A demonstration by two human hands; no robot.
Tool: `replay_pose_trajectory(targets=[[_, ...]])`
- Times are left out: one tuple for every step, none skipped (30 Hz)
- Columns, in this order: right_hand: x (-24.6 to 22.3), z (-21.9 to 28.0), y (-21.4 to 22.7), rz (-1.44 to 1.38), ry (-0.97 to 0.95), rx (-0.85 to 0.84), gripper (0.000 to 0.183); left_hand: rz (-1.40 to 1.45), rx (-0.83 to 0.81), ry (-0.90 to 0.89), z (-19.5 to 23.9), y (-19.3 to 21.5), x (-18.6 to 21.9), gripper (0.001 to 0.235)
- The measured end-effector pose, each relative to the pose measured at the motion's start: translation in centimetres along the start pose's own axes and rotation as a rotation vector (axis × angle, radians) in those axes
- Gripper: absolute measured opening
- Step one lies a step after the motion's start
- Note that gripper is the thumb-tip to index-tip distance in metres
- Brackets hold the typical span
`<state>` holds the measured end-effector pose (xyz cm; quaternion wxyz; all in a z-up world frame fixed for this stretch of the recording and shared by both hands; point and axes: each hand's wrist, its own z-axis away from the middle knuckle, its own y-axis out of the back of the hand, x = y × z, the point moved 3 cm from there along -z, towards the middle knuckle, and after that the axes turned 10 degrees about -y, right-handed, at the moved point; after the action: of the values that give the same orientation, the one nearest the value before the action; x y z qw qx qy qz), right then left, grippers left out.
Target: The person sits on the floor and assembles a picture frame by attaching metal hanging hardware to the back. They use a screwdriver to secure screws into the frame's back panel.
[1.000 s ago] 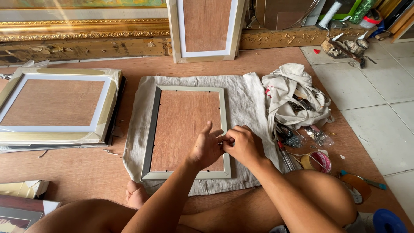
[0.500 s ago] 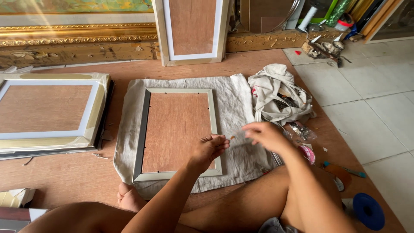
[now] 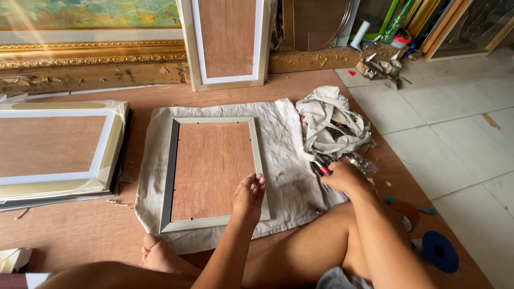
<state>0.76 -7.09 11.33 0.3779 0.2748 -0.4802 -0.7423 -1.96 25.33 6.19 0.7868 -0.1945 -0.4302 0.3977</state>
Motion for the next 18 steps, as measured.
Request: replay_pose_trajectory(targets=[[-0.6, 2.3, 1.0, 0.002, 0.003, 0.008, 0.071, 0.007, -0.004, -0.004, -0.4, -0.4, -0.2, 0.022], [-1.9, 4.7, 1.6, -0.127, 0.083, -0.013, 0.062, 0.048, 0.004, -0.017, -0.7, -0.4, -0.1, 0.022], [-3.1, 7.1, 2.2, -0.255, 0.162, -0.036, 0.054, 0.09, 0.013, -0.03, -1.0, -0.4, 0.0, 0.021], [-4.1, 8.3, 2.6, -0.248, 0.172, -0.042, 0.054, 0.098, 0.022, -0.036, -1.5, -0.3, -0.5, 0.021], [-5.1, 9.4, 3.1, -0.277, 0.222, -0.053, 0.051, 0.124, -0.004, -0.052, -2.2, -0.5, -1.0, 0.017], [-6.2, 10.7, 3.6, -0.309, 0.268, -0.065, 0.05, 0.146, -0.032, -0.064, -2.8, -0.6, -1.4, 0.014], [-6.6, 10.5, 3.2, -0.305, 0.274, -0.072, 0.05, 0.149, -0.024, -0.068, -2.8, -0.5, -1.6, 0.014], [-6.8, 10.5, 3.0, -0.361, 0.319, -0.068, 0.051, 0.15, -0.05, -0.061, -2.8, -0.6, -2.1, 0.014], [-7.0, 10.4, 2.7, -0.418, 0.364, -0.064, 0.052, 0.152, -0.077, -0.055, -2.9, -0.7, -2.6, 0.015], [-6.7, 9.5, 2.0, -0.417, 0.365, -0.067, 0.052, 0.152, -0.074, -0.056, -3.1, -0.6, -3.0, 0.015], [-6.6, 8.6, 1.4, -0.436, 0.374, -0.071, 0.048, 0.169, -0.074, -0.044, -3.3, -0.6, -3.3, 0.015], [-6.6, 7.6, 0.8, -0.455, 0.386, -0.075, 0.045, 0.187, -0.074, -0.036, -3.6, -0.6, -3.4, 0.015], [-6.8, 7.5, 0.8, -0.453, 0.391, -0.078, 0.045, 0.19, -0.071, -0.04, -3.9, -0.7, -3.4, 0.015], [-6.7, 7.5, 0.7, -0.462, 0.383, -0.089, 0.041, 0.214, -0.074, -0.043, -4.1, -0.7, -3.4, 0.016], [-6.7, 7.4, 0.6, -0.47, 0.374, -0.1, 0.038, 0.238, -0.076, -0.047, -4.3, -0.7, -3.5, 0.018], [-6.8, 7.3, 0.5, -0.467, 0.374, -0.103, 0.038, 0.24, -0.072, -0.046, -4.7, -0.8, -3.5, 0.018], [-6.9, 7.1, 0.4, -0.463, 0.366, -0.102, 0.037, 0.241, -0.087, -0.045, -5.1, -0.9, -3.4, 0.018], [-7.0, 7.0, 0.2, -0.461, 0.358, -0.103, 0.036, 0.24, -0.101, -0.044, -5.4, -1.0, -3.3, 0.019]])
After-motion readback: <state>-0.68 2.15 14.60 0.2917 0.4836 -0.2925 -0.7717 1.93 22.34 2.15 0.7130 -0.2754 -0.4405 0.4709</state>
